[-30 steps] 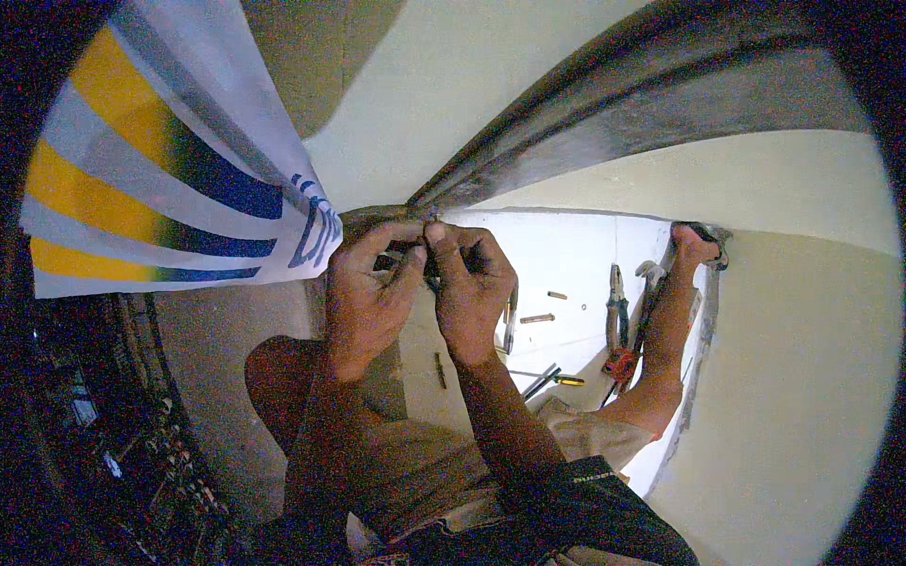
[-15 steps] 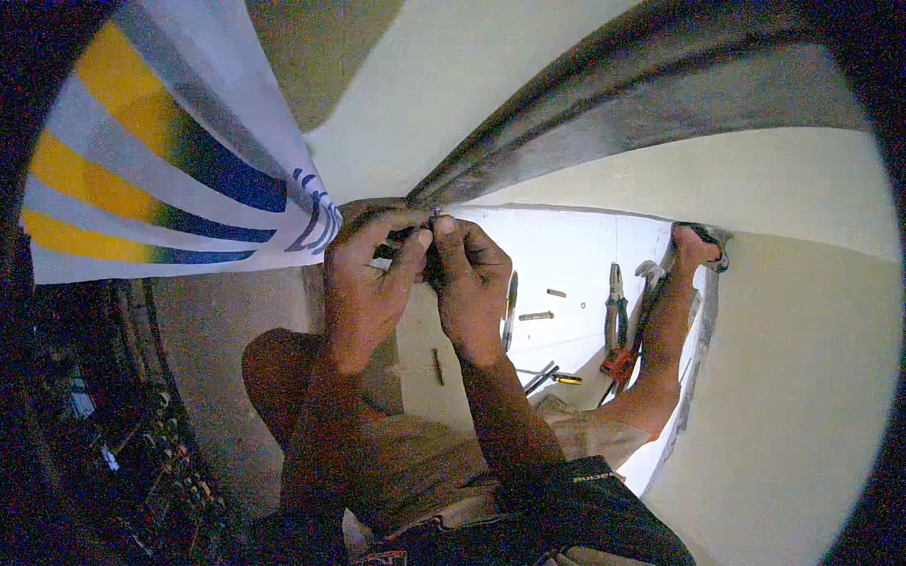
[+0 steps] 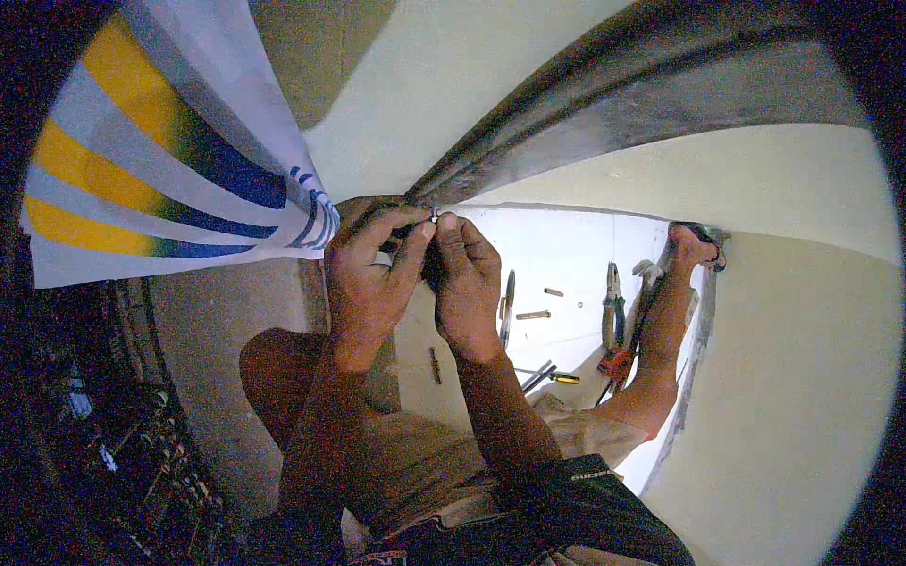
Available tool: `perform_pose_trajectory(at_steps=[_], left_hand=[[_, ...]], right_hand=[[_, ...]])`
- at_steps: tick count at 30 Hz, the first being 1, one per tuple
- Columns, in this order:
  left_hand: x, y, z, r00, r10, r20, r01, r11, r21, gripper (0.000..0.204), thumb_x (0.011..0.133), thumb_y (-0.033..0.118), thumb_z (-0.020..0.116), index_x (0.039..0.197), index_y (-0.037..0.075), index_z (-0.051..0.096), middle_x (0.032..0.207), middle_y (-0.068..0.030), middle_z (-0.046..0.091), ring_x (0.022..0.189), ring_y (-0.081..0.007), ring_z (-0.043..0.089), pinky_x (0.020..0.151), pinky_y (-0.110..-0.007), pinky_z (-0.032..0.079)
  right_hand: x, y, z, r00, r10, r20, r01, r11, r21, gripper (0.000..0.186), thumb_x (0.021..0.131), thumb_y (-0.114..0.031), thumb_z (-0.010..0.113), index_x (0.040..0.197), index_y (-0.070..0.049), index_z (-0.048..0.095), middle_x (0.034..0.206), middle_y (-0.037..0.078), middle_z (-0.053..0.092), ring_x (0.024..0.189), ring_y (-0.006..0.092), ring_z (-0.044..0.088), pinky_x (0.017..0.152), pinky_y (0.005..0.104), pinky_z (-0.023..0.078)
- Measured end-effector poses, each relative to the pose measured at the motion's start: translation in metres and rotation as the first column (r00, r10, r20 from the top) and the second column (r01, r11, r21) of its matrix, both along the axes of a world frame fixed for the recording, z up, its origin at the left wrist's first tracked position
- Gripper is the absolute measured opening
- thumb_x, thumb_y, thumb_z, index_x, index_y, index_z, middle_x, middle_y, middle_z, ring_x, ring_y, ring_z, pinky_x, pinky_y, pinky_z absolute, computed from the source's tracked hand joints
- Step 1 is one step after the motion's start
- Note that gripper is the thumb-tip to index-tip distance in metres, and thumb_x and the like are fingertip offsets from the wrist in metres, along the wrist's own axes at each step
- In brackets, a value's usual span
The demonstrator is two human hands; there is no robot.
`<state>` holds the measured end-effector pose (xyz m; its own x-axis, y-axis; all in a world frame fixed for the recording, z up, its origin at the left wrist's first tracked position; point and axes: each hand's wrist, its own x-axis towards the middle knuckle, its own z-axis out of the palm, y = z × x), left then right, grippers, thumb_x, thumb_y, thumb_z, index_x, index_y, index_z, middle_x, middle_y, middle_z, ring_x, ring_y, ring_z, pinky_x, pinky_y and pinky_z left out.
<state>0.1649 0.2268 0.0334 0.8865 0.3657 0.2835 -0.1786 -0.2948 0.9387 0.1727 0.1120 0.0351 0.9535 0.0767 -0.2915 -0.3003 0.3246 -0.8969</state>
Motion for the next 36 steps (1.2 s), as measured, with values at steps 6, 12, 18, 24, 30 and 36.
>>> perform_pose_trajectory(at_steps=[6,12,18,24,30,36], left_hand=[[0.000,-0.002,0.000,1.000,0.011,-0.013,-0.010,0.997,0.074,0.011,0.084,0.011,0.071,0.094,0.006,0.070,0.092,-0.0118,0.066,0.083,-0.0322,0.067,0.072,-0.040,0.053],[-0.001,0.000,-0.004,0.999,0.014,0.049,-0.022,0.984,0.175,0.011,0.084,0.011,0.070,0.094,0.006,0.069,0.092,-0.0113,0.065,0.083,-0.0324,0.066,0.072,-0.039,0.053],[-0.001,-0.003,-0.004,1.000,0.005,0.020,-0.007,0.994,0.111,0.012,0.084,0.011,0.070,0.095,0.006,0.070,0.092,-0.0111,0.065,0.083,-0.0322,0.066,0.072,-0.039,0.052],[0.000,-0.006,-0.004,0.999,0.016,0.033,-0.018,0.998,0.067,0.010,0.084,0.010,0.070,0.093,0.005,0.069,0.091,-0.0113,0.065,0.081,-0.0324,0.065,0.071,-0.039,0.052],[0.001,-0.009,-0.005,0.998,0.038,0.046,-0.043,0.993,0.106,0.009,0.085,0.010,0.070,0.092,0.005,0.068,0.090,-0.0110,0.064,0.081,-0.0324,0.065,0.070,-0.039,0.052],[0.001,-0.009,-0.005,0.999,0.040,0.023,-0.043,0.992,0.117,0.009,0.086,0.010,0.069,0.093,0.006,0.067,0.090,-0.0110,0.063,0.082,-0.0321,0.065,0.070,-0.039,0.052]], right_hand=[[-0.001,0.002,0.005,0.999,-0.039,-0.023,0.041,0.998,0.057,0.019,0.103,-0.018,0.054,0.101,-0.002,0.064,0.088,0.002,0.064,0.078,0.0080,0.058,0.070,0.0233,0.047],[0.003,-0.004,0.002,1.000,-0.022,0.007,0.022,0.999,-0.031,0.018,0.101,-0.018,0.057,0.091,-0.005,0.064,0.080,-0.001,0.062,0.069,0.0063,0.055,0.063,0.0227,0.044],[0.005,-0.007,0.003,1.000,-0.015,0.006,0.015,0.996,-0.085,0.021,0.101,-0.020,0.058,0.090,-0.004,0.066,0.079,0.000,0.063,0.068,0.0064,0.054,0.061,0.0216,0.043],[0.005,-0.002,0.004,0.999,-0.047,-0.004,0.047,0.994,-0.104,0.021,0.102,-0.019,0.056,0.091,-0.004,0.066,0.079,-0.002,0.062,0.068,0.0054,0.053,0.061,0.0216,0.042],[0.004,-0.004,0.001,0.999,-0.031,0.015,0.032,0.993,-0.112,0.020,0.102,-0.020,0.056,0.095,-0.003,0.065,0.083,-0.001,0.063,0.070,0.0059,0.055,0.063,0.0219,0.044],[0.005,-0.005,0.003,0.999,-0.043,0.020,0.045,0.986,-0.162,0.020,0.101,-0.020,0.058,0.093,-0.003,0.065,0.082,0.001,0.064,0.072,0.0075,0.057,0.066,0.0234,0.048]])
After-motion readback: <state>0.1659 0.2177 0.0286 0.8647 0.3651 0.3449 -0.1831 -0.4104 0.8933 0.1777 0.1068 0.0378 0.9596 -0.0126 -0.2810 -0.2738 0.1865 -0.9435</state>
